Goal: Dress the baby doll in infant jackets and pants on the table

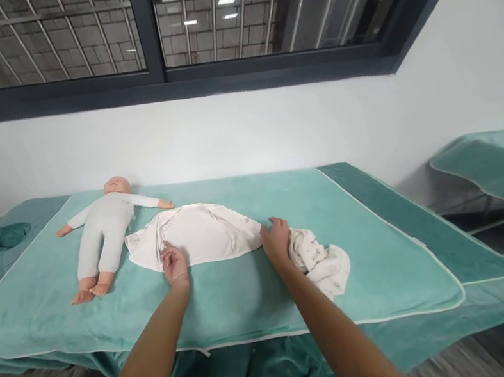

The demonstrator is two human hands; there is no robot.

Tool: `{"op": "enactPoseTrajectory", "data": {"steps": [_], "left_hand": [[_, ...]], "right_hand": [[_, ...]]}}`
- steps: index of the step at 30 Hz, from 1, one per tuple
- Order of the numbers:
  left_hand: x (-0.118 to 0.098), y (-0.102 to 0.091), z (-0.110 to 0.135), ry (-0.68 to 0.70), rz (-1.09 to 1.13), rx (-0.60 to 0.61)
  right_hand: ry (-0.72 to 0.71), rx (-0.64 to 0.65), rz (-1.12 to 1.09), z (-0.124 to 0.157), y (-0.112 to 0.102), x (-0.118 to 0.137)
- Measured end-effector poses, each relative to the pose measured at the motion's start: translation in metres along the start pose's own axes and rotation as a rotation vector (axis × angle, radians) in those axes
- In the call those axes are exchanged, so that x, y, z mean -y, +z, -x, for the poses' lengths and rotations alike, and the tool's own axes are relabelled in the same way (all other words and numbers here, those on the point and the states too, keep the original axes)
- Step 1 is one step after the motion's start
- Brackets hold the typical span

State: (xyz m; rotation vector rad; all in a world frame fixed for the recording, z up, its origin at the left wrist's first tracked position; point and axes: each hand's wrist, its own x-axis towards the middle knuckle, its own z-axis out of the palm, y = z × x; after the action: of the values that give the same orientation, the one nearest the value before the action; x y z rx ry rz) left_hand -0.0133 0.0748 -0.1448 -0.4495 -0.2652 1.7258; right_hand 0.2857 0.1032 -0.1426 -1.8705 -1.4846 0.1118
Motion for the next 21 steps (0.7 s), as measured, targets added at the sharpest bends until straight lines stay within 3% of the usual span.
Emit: {"op": "enactPoseTrajectory", "data": {"steps": [6,12,16,18,21], "left_hand": [[0.004,0.005,-0.001,-0.176,0.661,-0.084],[0.002,0.004,-0.002,-0.425,1.759,-0.165],[0.002,0.004,-0.002,-0.451,2.127,-0.134],[0.001,0.003,-0.001,-0.445,2.266,-0.125],[-0.001,0.002,-0.001,-0.463,2.471,-0.120]], "right_hand": [[0.058,0.202,-0.041,-0.060,0.007,-0.017],[0.191,0.058,-0.085,-0.106,0.011,-0.030],[0.204,-0.077,-0.069,-0.093,0.023,-0.027],[0.089,-0.071,-0.026,-0.075,0.027,-0.020],[-0.151,0.037,0.069,-0.050,0.030,-0.009]]}}
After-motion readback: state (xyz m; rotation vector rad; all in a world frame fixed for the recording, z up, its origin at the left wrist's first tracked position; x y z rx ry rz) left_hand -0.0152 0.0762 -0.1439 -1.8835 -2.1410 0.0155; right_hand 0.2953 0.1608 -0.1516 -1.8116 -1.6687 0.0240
